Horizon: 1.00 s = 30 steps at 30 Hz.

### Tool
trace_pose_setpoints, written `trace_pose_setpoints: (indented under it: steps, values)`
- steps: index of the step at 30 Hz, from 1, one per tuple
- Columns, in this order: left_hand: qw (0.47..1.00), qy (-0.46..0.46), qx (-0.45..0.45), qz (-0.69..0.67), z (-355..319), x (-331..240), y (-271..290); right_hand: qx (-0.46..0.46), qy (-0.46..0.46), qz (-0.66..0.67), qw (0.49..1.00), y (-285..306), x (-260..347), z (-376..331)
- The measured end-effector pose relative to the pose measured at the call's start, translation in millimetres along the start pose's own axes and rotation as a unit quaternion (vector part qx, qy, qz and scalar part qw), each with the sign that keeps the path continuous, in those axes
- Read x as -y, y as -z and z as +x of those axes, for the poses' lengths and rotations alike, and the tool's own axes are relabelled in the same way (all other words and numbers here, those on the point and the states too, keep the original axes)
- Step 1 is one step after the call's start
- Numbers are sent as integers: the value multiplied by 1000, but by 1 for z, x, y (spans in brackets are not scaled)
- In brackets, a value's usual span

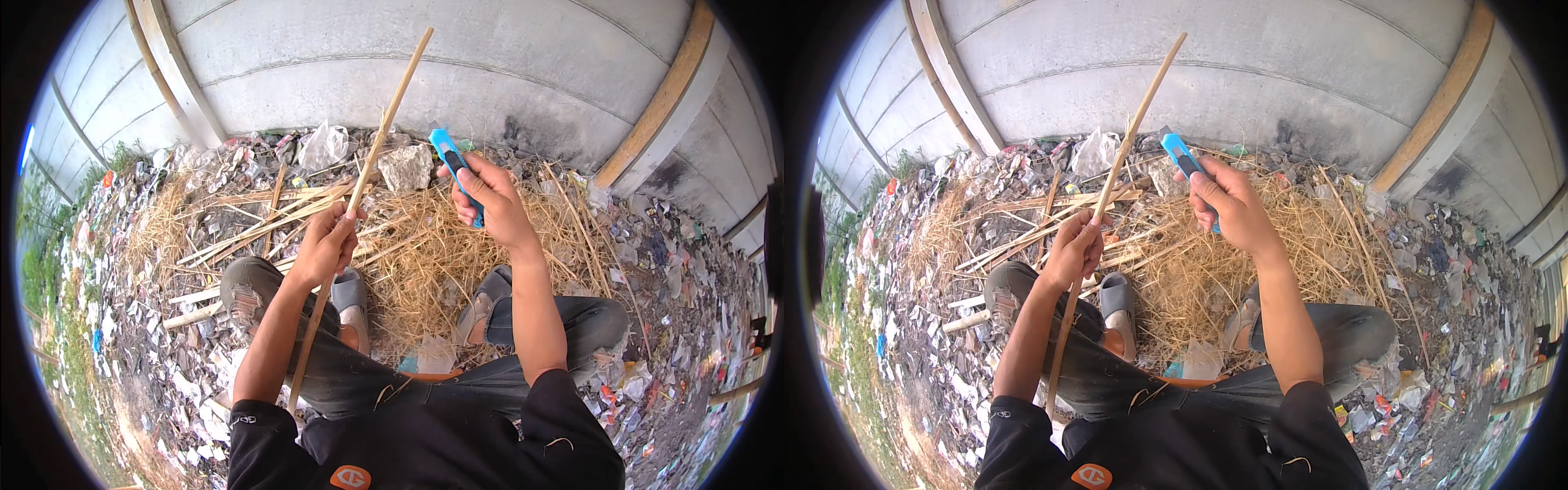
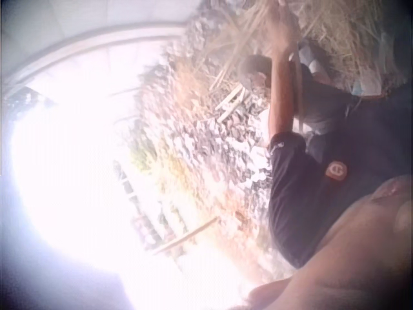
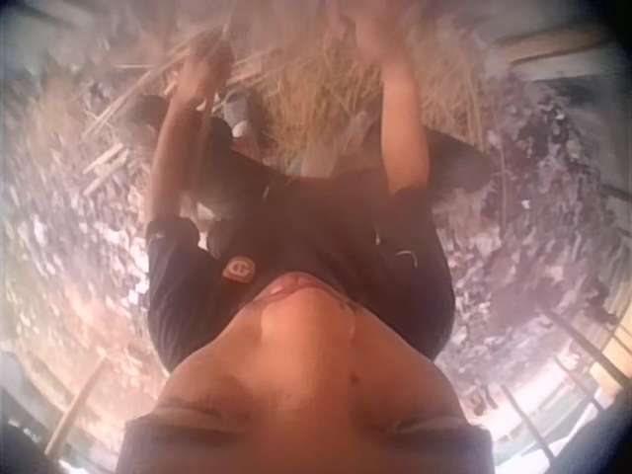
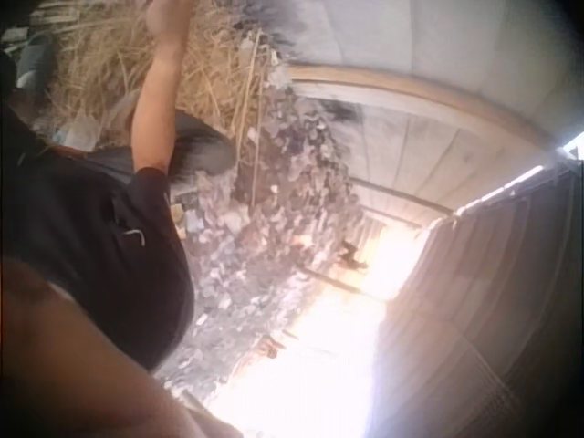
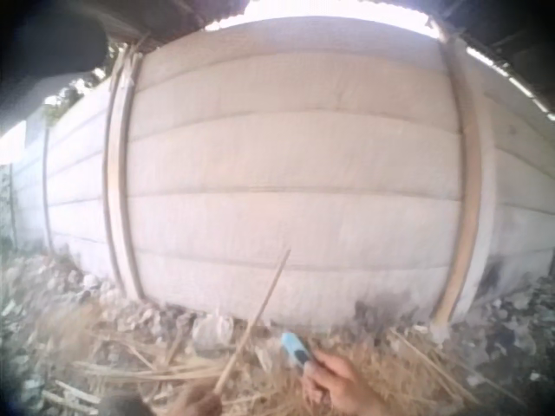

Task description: The person sits on the ground and uses a small knife to shave thin strips from a long bamboo stick, holding it between their legs. They repeatedly scrape the stick to create fine shavings, which fall onto the ground covered in debris and straw.

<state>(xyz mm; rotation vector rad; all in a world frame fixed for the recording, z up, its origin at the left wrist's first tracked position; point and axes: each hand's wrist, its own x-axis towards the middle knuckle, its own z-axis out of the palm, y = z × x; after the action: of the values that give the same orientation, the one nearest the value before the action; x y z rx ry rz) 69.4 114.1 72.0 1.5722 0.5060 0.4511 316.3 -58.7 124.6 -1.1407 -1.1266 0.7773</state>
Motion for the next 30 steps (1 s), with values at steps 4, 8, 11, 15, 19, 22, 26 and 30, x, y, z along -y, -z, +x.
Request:
trace_pose_setpoints:
  steps: [4,8,11,15,19,22,26,30]
  values:
    - [998,25,34,-55,2,19,-13,8,-28,-12,1000,1,2,0]
    - [997,4,72,-23,4,29,-9,-2,-51,-24,998,-2,5,12]
    - [997,-14,72,-38,5,29,-12,-21,26,-149,988,3,0,33]
    - [999,-12,21,31,-3,45,-13,28,-54,-317,946,3,1,46]
    - [985,-50,-19,162,-12,62,-25,66,-46,-535,841,-10,-25,12]
    - [967,-58,-19,248,-22,57,-31,45,-27,-570,820,-14,-44,-6]
    - [971,-40,-13,237,-31,65,-29,17,-32,-576,817,-8,-62,-12]
    - [976,-48,-25,212,-34,89,-27,37,-15,-586,809,7,-79,-8]
